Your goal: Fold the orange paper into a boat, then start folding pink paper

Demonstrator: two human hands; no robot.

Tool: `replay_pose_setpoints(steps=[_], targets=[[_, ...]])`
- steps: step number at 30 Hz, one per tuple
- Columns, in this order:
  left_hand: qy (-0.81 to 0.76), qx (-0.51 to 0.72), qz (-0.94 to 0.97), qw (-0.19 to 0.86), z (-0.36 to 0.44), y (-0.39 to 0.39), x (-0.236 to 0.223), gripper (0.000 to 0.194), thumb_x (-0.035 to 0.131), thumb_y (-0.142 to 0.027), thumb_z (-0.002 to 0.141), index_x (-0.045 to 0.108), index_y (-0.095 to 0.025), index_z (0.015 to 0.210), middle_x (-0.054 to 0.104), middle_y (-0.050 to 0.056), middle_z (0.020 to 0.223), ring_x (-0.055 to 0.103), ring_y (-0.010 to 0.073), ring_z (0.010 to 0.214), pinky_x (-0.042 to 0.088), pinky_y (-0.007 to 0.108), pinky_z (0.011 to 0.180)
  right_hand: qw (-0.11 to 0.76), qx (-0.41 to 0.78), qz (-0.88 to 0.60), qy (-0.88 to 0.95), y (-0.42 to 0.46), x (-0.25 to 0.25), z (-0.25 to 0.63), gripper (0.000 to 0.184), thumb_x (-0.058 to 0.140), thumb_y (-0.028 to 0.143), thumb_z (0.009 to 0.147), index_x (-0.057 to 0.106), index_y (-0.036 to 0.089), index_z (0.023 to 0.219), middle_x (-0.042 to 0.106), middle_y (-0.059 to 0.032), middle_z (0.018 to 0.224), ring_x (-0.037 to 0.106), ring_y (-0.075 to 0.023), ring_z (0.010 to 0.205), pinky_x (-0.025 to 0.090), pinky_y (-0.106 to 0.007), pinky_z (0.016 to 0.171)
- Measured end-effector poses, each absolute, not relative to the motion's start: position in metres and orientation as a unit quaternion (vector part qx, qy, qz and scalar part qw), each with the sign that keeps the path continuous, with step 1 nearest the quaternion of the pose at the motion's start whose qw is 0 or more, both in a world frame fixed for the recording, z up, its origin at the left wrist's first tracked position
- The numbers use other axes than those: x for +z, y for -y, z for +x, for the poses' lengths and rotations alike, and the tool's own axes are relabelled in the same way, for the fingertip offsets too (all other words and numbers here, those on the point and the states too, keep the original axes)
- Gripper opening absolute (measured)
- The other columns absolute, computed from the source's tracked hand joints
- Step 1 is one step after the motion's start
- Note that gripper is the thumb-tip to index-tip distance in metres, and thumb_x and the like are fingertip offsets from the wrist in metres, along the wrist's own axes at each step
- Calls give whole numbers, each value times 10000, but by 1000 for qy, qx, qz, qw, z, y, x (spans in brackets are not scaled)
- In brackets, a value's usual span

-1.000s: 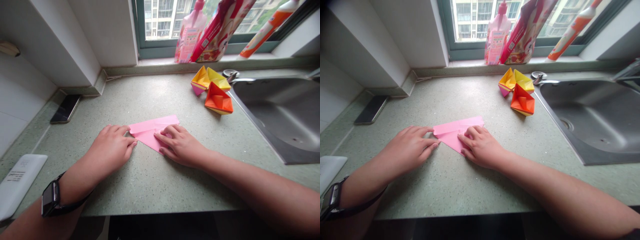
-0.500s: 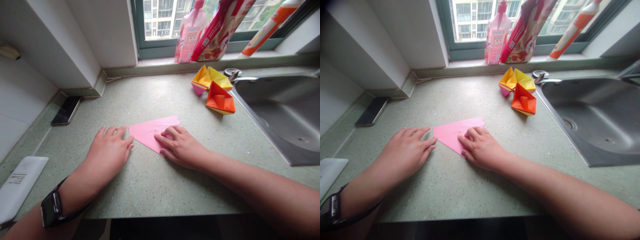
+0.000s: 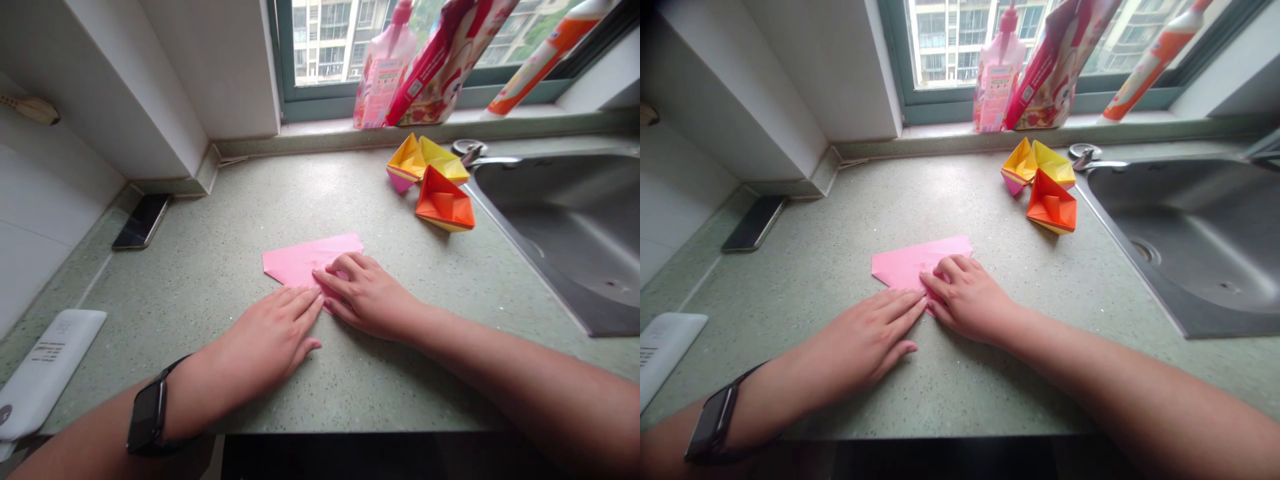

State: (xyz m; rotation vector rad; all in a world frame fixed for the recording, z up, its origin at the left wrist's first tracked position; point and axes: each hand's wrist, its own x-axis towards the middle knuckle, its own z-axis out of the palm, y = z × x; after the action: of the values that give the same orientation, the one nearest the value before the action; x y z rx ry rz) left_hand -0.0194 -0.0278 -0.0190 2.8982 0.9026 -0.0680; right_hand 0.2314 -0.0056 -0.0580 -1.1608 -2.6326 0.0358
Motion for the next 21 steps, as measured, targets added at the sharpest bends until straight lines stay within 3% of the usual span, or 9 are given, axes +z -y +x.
replay_pose_setpoints(steps=[9, 14, 21], targets=[[-364, -23, 931, 21, -29, 24, -16, 409, 478, -310, 1145, 712, -125, 1426, 711, 168, 1494, 692, 319, 1336, 438, 521, 1235, 125, 19, -398, 909, 5, -56, 232, 416, 572, 349, 1066, 700, 168, 1418, 685, -170, 1193, 577, -322, 1095, 515, -481, 982], [-441, -61, 896, -1, -36, 13, -9, 387, 452, -211, 1112, 806, -158, 1261, 754, 141, 1439, 750, 356, 1249, 487, 637, 1169, 122, 19, -398, 909, 5, -57, 232, 420, 566, 342, 1074, 690, 162, 1433, 689, -173, 1199, 586, -320, 1108, 513, -481, 1005], [-507, -66, 859, -32, -47, 0, -8, 388, 452, -184, 1072, 816, -147, 1202, 814, 172, 1280, 790, 375, 1102, 530, 647, 1090, 118, 22, -403, 907, 4, -57, 231, 429, 581, 347, 1065, 678, 183, 1450, 690, -163, 1215, 586, -317, 1124, 504, -476, 1014]])
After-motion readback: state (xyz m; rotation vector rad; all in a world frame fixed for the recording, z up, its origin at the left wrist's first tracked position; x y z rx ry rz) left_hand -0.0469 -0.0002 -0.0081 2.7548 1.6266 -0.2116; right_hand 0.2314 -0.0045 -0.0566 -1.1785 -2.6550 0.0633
